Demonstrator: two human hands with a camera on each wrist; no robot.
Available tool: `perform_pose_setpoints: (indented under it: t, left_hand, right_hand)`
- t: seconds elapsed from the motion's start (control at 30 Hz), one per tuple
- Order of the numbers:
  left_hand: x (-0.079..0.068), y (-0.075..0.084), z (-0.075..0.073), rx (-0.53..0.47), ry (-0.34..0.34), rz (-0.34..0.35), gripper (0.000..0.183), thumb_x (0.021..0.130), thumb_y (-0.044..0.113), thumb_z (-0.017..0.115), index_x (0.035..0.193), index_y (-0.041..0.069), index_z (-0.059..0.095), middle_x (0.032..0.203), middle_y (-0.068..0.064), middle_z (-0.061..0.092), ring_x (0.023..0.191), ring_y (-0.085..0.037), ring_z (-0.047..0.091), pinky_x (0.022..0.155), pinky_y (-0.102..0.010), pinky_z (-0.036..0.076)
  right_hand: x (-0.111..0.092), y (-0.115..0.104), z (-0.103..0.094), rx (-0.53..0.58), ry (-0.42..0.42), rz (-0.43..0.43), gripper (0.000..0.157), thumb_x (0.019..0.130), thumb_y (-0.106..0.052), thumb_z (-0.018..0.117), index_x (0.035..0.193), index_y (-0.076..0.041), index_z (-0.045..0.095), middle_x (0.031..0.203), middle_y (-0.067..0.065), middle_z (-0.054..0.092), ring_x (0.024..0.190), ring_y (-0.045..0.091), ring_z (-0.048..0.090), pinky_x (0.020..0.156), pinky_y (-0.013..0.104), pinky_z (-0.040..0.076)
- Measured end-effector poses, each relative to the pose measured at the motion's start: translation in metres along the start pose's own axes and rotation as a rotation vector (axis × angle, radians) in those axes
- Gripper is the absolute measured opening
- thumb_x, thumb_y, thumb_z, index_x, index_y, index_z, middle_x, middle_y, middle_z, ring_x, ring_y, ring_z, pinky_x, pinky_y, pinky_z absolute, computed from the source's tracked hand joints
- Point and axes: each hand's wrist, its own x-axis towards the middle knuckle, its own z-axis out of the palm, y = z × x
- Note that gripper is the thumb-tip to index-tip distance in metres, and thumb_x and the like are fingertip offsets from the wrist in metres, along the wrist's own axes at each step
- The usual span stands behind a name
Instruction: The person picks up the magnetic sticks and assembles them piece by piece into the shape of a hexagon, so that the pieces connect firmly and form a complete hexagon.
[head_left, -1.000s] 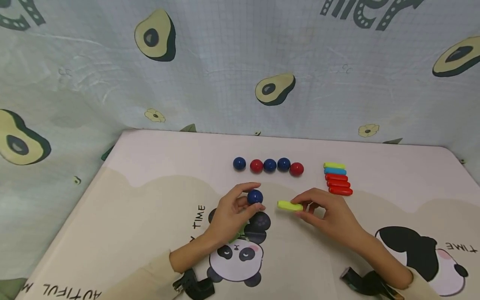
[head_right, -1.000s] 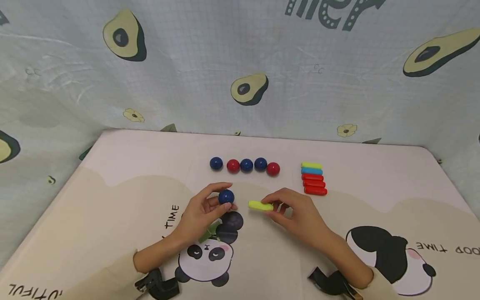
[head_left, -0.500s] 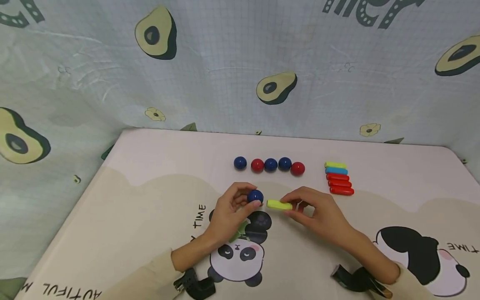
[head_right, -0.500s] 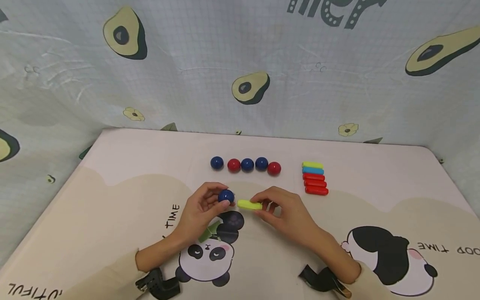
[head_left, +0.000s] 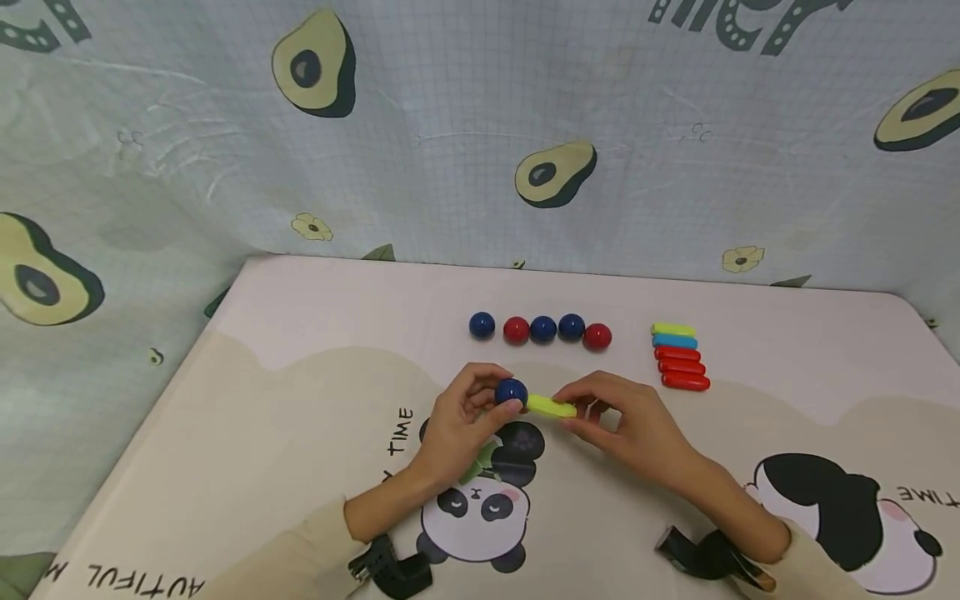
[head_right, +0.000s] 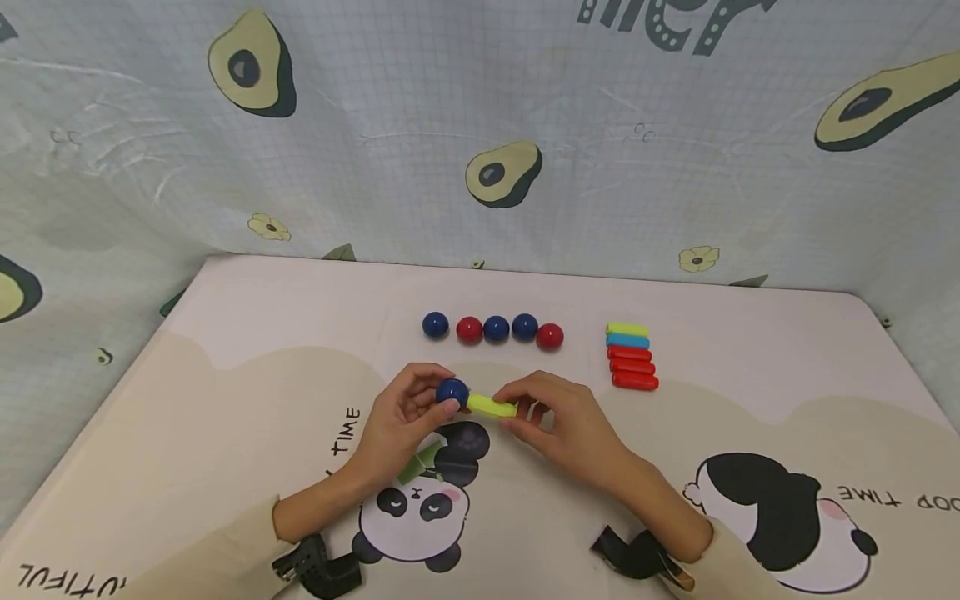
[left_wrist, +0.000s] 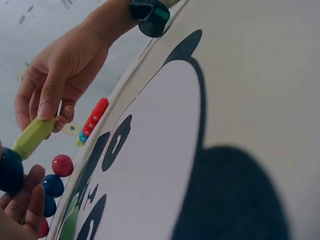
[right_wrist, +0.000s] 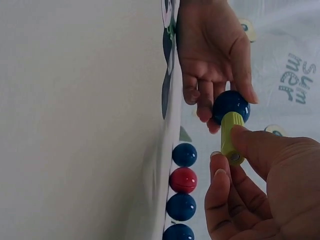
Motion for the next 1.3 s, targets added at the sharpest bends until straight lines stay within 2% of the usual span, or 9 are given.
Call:
perform_pose_setpoints:
  t: [0.17,0.3,0.47,0.6,0.8,0.93,1.07,1.2,1.3]
  left_hand:
    - [0.0,0.0,0.0,-0.006,-0.03,-0.014,0.038,0.09,0.001,0.063,0.124,-0.004,0.046,0.108,-0.02,0.059,0.092,-0.018,0.06,0.082,-0.022,0.05]
    - [-0.001,0.0,0.0,0.051,-0.038,-0.012,0.04,0.088,0.001,0.067,0.123,-0.002,0.048,0.109,-0.016,0.058,0.092,-0.018,0.057,0.081,-0.021,0.05]
    - [-0.001,-0.003,-0.001,0.184,-0.005,0.024,0.038,0.085,0.005,0.072,0.119,0.005,0.054,0.107,-0.007,0.058,0.092,-0.018,0.055,0.078,-0.022,0.048]
    - [-0.001,-0.004,-0.002,0.248,0.03,0.054,0.033,0.084,0.007,0.073,0.114,0.007,0.059,0.098,0.0,0.061,0.086,-0.017,0.059,0.076,-0.024,0.051]
    - [-0.001,-0.005,-0.002,0.296,0.07,0.065,0.026,0.084,0.01,0.074,0.109,0.009,0.065,0.097,0.001,0.065,0.082,-0.015,0.06,0.073,-0.024,0.051]
    - [0.0,-0.002,-0.002,0.331,0.088,0.125,0.026,0.082,0.004,0.074,0.107,0.006,0.067,0.099,-0.003,0.067,0.085,-0.017,0.061,0.077,-0.027,0.053]
    - [0.0,0.013,0.0,0.349,0.108,0.184,0.025,0.081,-0.004,0.073,0.105,-0.002,0.067,0.099,-0.012,0.067,0.087,-0.023,0.063,0.078,-0.032,0.054]
    - [-0.001,0.027,0.003,0.361,0.117,0.169,0.024,0.08,-0.007,0.072,0.103,-0.005,0.067,0.097,-0.014,0.067,0.088,-0.025,0.063,0.079,-0.035,0.054]
    - [-0.001,0.028,0.004,0.363,0.122,0.153,0.023,0.079,-0.007,0.072,0.102,-0.005,0.067,0.098,-0.014,0.067,0.089,-0.025,0.064,0.08,-0.036,0.053]
  right_hand:
    - [0.003,-0.001,0.001,0.012,0.0,-0.002,0.04,0.075,-0.003,0.081,0.108,-0.02,0.068,0.096,-0.013,0.063,0.077,0.006,0.057,0.067,0.026,0.054]
    - [0.009,-0.002,0.003,0.027,-0.009,-0.009,0.038,0.076,-0.004,0.08,0.108,-0.019,0.068,0.096,-0.013,0.063,0.078,0.006,0.057,0.068,0.026,0.054]
    - [0.017,-0.003,0.008,0.047,-0.02,-0.009,0.036,0.077,-0.005,0.079,0.109,-0.018,0.067,0.095,-0.013,0.063,0.078,0.007,0.057,0.069,0.026,0.054]
    - [0.024,-0.005,0.012,0.077,-0.028,-0.015,0.034,0.079,-0.006,0.078,0.109,-0.017,0.067,0.095,-0.01,0.064,0.078,0.008,0.058,0.069,0.027,0.055]
    - [0.028,-0.004,0.019,0.113,-0.015,-0.02,0.03,0.081,-0.008,0.076,0.109,-0.016,0.067,0.097,-0.007,0.065,0.079,0.009,0.059,0.07,0.026,0.054]
    - [0.029,-0.001,0.02,0.12,-0.007,-0.006,0.029,0.083,-0.011,0.075,0.111,-0.015,0.067,0.099,-0.005,0.066,0.08,0.01,0.06,0.071,0.028,0.054]
    - [0.03,0.001,0.014,0.094,0.035,0.029,0.029,0.082,-0.009,0.076,0.109,-0.014,0.068,0.098,-0.006,0.065,0.08,0.009,0.06,0.071,0.028,0.055]
    - [0.03,0.007,0.006,0.04,0.114,0.075,0.028,0.081,-0.007,0.076,0.107,-0.015,0.068,0.094,-0.006,0.065,0.081,0.008,0.06,0.07,0.025,0.054]
    - [0.031,0.012,0.0,-0.013,0.2,0.114,0.028,0.082,-0.006,0.075,0.108,-0.014,0.067,0.095,-0.001,0.064,0.08,0.01,0.059,0.068,0.022,0.052]
